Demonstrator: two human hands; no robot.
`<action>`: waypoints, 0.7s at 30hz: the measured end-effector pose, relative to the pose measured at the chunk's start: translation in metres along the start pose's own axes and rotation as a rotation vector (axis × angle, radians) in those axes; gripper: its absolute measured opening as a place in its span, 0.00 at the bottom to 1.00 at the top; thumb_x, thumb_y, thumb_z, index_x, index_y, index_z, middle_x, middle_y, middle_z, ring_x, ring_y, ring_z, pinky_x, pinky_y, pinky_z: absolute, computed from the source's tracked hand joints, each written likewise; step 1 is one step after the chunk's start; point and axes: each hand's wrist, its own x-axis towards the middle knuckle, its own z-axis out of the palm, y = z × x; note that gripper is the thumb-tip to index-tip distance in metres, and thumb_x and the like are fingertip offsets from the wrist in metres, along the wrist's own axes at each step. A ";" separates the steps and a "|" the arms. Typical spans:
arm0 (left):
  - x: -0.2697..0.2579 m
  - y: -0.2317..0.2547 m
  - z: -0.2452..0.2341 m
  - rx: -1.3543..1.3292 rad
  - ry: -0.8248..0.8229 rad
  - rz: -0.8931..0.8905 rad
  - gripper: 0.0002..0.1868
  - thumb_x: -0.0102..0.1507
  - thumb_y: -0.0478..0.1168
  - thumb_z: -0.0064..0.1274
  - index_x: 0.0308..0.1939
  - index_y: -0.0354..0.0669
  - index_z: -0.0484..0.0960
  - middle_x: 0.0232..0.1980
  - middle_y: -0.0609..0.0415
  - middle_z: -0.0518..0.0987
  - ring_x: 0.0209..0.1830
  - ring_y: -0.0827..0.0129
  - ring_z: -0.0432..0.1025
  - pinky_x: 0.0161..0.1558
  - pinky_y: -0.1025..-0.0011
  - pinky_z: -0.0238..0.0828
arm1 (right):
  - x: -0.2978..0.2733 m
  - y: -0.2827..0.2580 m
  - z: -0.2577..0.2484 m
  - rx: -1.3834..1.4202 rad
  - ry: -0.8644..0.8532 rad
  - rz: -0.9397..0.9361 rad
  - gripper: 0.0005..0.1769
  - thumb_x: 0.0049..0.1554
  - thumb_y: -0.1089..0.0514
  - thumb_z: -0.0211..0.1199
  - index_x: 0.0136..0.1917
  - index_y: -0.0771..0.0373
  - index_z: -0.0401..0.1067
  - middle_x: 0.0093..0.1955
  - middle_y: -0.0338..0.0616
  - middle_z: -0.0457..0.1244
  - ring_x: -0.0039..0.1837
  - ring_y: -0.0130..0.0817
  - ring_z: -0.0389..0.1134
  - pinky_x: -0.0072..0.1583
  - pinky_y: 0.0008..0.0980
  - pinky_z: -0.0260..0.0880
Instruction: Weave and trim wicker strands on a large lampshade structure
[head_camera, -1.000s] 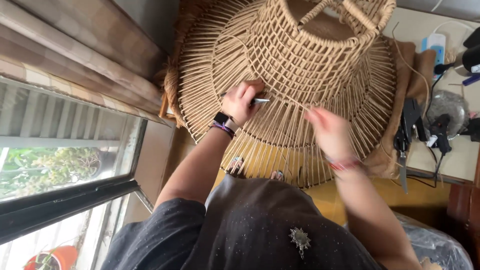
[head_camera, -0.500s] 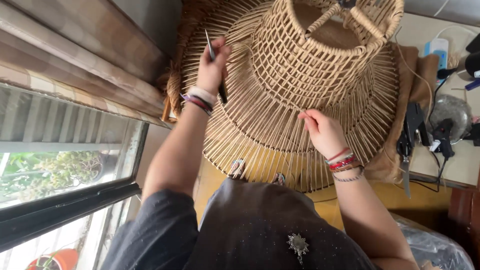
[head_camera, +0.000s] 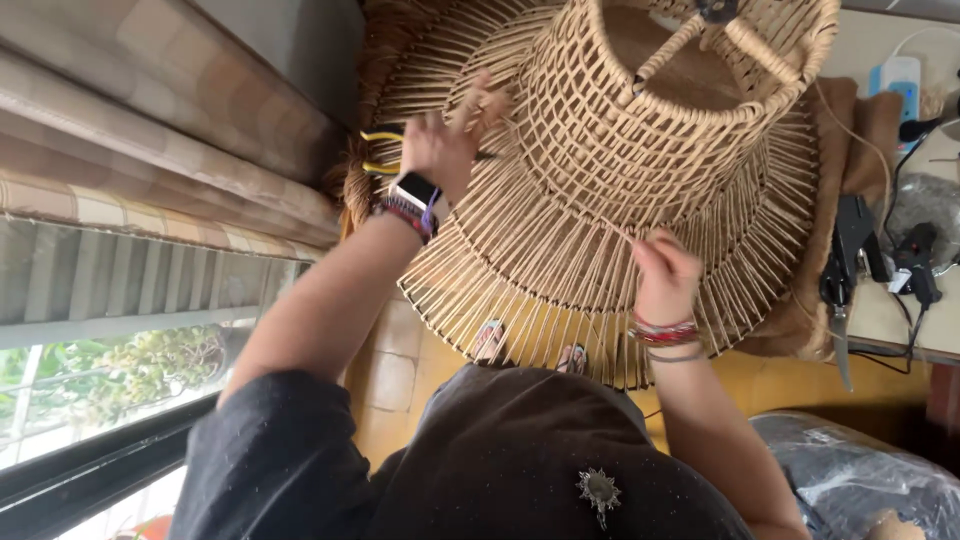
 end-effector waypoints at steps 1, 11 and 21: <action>-0.004 0.003 0.009 0.034 0.175 0.037 0.30 0.71 0.41 0.43 0.78 0.65 0.62 0.81 0.51 0.54 0.42 0.51 0.76 0.40 0.59 0.65 | 0.001 0.007 -0.008 0.313 -0.030 0.003 0.07 0.61 0.63 0.61 0.41 0.58 0.77 0.36 0.41 0.61 0.47 0.37 0.63 0.53 0.33 0.61; -0.052 0.076 0.029 -0.737 0.443 0.120 0.37 0.56 0.33 0.53 0.71 0.55 0.69 0.71 0.57 0.69 0.54 0.54 0.79 0.50 0.63 0.82 | 0.030 -0.051 -0.057 0.144 -0.368 0.428 0.08 0.67 0.62 0.59 0.50 0.67 0.77 0.41 0.53 0.69 0.48 0.36 0.72 0.53 0.38 0.74; -0.032 0.072 0.071 -0.497 0.583 0.062 0.21 0.62 0.49 0.55 0.61 0.67 0.75 0.63 0.69 0.74 0.43 0.64 0.79 0.44 0.66 0.82 | 0.041 -0.104 -0.061 -0.304 -0.395 0.007 0.06 0.64 0.58 0.65 0.49 0.61 0.80 0.39 0.53 0.70 0.47 0.53 0.73 0.45 0.43 0.72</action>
